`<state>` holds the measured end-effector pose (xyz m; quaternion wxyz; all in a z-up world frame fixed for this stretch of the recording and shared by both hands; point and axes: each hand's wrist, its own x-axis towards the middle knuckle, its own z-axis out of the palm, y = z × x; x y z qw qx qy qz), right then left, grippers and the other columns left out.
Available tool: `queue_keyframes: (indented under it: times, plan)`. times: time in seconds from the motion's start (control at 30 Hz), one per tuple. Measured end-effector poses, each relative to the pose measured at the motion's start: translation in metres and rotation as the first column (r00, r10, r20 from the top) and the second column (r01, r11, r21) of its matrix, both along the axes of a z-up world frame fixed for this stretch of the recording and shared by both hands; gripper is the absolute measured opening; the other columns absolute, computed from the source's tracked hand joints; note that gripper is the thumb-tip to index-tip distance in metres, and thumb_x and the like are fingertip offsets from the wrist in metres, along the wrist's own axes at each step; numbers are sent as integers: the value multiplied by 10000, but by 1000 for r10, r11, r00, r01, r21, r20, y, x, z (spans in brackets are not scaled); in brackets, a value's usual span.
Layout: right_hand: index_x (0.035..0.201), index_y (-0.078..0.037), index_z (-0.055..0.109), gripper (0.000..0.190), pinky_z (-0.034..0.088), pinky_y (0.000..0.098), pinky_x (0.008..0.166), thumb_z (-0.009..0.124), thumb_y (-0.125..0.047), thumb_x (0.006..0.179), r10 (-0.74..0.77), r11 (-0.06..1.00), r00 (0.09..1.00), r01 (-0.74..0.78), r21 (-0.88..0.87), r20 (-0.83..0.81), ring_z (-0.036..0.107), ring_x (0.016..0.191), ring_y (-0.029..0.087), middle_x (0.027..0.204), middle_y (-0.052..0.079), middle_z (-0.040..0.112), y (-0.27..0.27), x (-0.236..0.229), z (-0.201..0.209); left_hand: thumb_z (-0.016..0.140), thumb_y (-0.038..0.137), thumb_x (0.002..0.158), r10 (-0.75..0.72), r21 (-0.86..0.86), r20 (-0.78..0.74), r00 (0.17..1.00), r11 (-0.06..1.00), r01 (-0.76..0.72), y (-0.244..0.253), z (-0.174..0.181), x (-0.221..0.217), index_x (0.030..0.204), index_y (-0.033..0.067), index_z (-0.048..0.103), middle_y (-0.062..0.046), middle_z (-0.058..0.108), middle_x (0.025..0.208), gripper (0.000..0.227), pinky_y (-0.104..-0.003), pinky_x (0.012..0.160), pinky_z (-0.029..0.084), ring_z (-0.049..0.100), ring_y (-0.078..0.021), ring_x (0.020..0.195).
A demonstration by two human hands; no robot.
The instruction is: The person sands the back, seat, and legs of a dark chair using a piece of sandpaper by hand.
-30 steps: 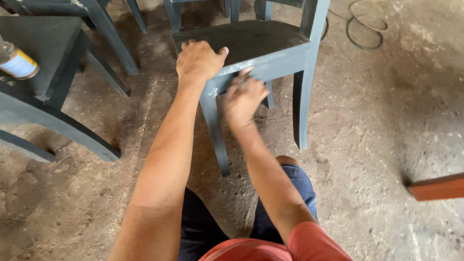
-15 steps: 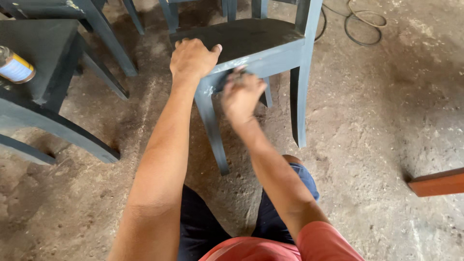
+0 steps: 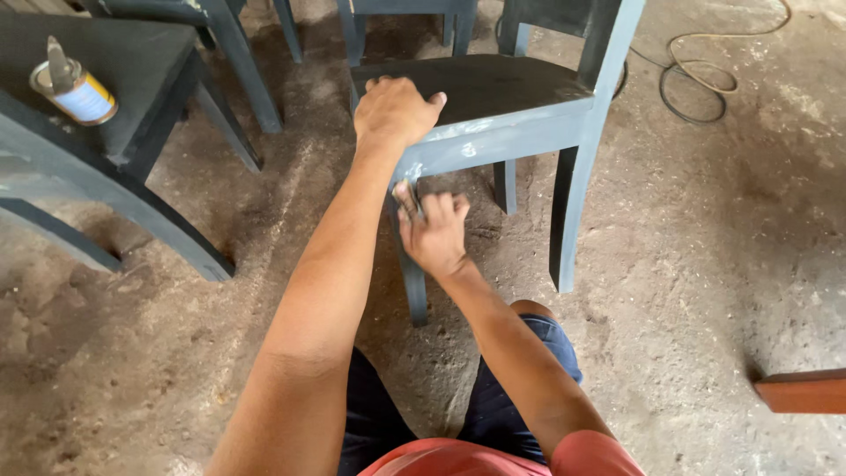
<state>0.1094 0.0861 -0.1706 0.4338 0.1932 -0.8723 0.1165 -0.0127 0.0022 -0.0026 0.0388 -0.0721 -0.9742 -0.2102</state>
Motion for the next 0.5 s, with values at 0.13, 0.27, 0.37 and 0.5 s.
queue_keyframes:
  times: [0.13,0.27,0.37,0.5]
  plan:
    - [1340,-86,664,409,329,514,876,671,-252,966,-129,992,987,126,-29,-101,468,976,312,997,119,496,8,-32,13,624,617,898,5,20,-6,1000,1000,-4,-3,-3,-1,1146,27,736,-210,622,1330,650,-443,1071,473,522,-371,1326]
    - [1380,-63,661,435,343,498,905,663,-214,972,-51,998,996,48,-31,-75,482,981,286,981,67,504,-5,-11,2,613,630,916,-5,20,13,1000,1000,5,0,-3,-5,1154,38,738,-213,628,1326,650,-442,1074,478,534,-380,1312]
    - [1359,-57,670,421,341,494,899,657,-201,963,-20,1000,996,20,5,-91,486,951,269,949,59,506,-2,-9,5,616,621,906,2,33,-14,1000,999,-1,-3,-2,-8,1154,37,731,-196,637,1309,644,-453,1049,491,549,-355,1295]
    - [1357,-34,674,409,340,484,915,649,-194,982,-111,993,984,106,-44,-137,496,980,290,959,76,514,4,-27,21,622,631,897,4,29,4,1000,1000,-5,-1,-1,-7,1141,39,734,-196,619,1318,650,-461,1035,493,540,-357,1293]
